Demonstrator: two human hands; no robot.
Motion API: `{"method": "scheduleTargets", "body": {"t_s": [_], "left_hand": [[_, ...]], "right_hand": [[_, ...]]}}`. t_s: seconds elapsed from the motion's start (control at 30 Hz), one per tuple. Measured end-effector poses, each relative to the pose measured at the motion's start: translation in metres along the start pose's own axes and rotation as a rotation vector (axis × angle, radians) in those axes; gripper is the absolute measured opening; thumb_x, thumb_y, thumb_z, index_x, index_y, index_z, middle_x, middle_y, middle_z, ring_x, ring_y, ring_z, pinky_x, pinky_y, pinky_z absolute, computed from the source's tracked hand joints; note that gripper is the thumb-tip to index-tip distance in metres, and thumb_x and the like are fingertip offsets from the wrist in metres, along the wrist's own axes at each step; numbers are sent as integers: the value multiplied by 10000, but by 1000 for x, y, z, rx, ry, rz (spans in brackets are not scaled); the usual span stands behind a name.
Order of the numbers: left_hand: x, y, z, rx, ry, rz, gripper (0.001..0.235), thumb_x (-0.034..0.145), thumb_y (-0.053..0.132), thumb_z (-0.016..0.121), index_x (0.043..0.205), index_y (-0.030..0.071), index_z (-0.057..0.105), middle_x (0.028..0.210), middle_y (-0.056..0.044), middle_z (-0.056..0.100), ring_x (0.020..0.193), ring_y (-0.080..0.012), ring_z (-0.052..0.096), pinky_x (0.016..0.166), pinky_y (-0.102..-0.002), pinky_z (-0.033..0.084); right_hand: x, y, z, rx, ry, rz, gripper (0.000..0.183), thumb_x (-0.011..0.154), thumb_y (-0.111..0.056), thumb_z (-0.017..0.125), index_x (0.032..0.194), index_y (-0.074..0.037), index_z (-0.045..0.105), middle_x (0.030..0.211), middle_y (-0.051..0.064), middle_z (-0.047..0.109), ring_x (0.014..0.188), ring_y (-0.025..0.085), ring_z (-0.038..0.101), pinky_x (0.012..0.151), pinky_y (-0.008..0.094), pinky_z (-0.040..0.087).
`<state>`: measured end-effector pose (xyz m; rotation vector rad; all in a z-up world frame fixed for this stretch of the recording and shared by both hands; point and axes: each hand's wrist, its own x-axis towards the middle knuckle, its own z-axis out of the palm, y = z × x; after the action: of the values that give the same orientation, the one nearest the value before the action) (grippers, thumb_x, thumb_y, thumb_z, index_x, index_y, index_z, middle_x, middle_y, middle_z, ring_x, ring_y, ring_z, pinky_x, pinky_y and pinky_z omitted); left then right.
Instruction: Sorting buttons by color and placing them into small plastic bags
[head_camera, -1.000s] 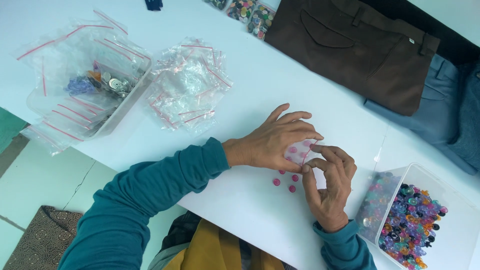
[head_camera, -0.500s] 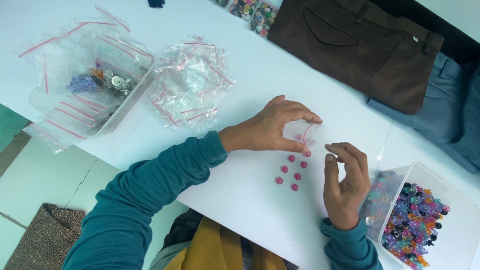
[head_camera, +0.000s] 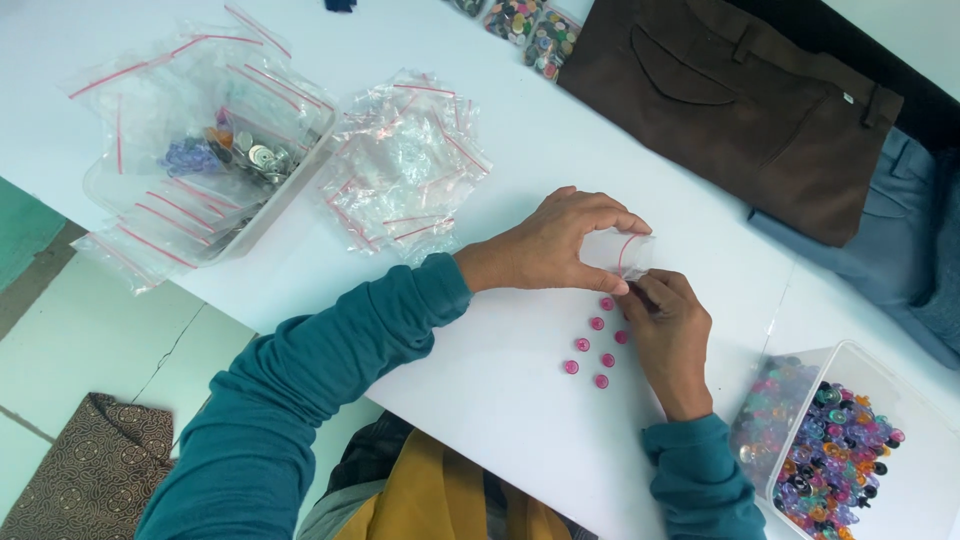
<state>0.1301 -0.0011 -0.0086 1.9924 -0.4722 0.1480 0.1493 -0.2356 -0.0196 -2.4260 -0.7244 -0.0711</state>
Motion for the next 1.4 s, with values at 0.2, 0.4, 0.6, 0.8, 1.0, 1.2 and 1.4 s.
{"method": "scheduleTargets", "body": {"t_s": [0.2,0.4,0.6,0.8,1.0,1.2,1.4], "left_hand": [[0,-9,6,14,-18,-12,669,888,481,828,1426,193,555,1363,-40,584,1359,-297,538,1175,-653,186],[0,-6,4,31,-30,-6,676,888,498,818,1425,186,550,1366,-47,578,1369,-312,531,1173,-637,197],[0,-5,4,26,-41,-26,678,895,499,811,1435,194,539,1377,-48,569,1377,-314,519,1177,-651,180],[1,-3,2,6,-32,-33,684,874,516,824,1418,199,557,1371,-40,574,1375,-321,520,1180,-657,177],[-1,2,2,-10,-28,7,638,899,482,815,1409,198,559,1366,-44,588,1360,-298,543,1182,-627,216],[-5,21,6,-110,8,103,665,885,484,829,1407,177,557,1353,-41,623,1308,-237,615,1174,-502,352],[-7,23,7,-137,3,125,660,888,457,837,1406,166,550,1356,-51,626,1299,-233,623,1174,-495,373]], "right_hand": [[3,-2,8,34,-20,-23,149,967,-107,779,857,-13,744,969,142,658,827,328,702,628,371,516],[1,7,-3,89,53,-62,92,988,-52,778,947,21,741,994,148,658,827,293,707,666,342,541],[1,10,8,113,21,-87,48,976,-57,765,964,-11,764,985,127,667,807,297,697,642,367,537],[1,30,26,65,8,-82,32,959,0,756,979,12,777,942,133,648,782,304,700,629,353,536],[3,-23,-23,209,217,-105,150,1026,28,749,1174,12,763,1063,177,640,878,268,669,741,359,529],[-13,-39,-40,343,341,-201,212,1037,94,718,1249,92,721,1070,185,577,916,266,632,818,388,547],[-16,-45,-36,313,338,-279,267,991,107,737,1257,104,722,1045,197,570,898,289,634,785,392,551]]}}
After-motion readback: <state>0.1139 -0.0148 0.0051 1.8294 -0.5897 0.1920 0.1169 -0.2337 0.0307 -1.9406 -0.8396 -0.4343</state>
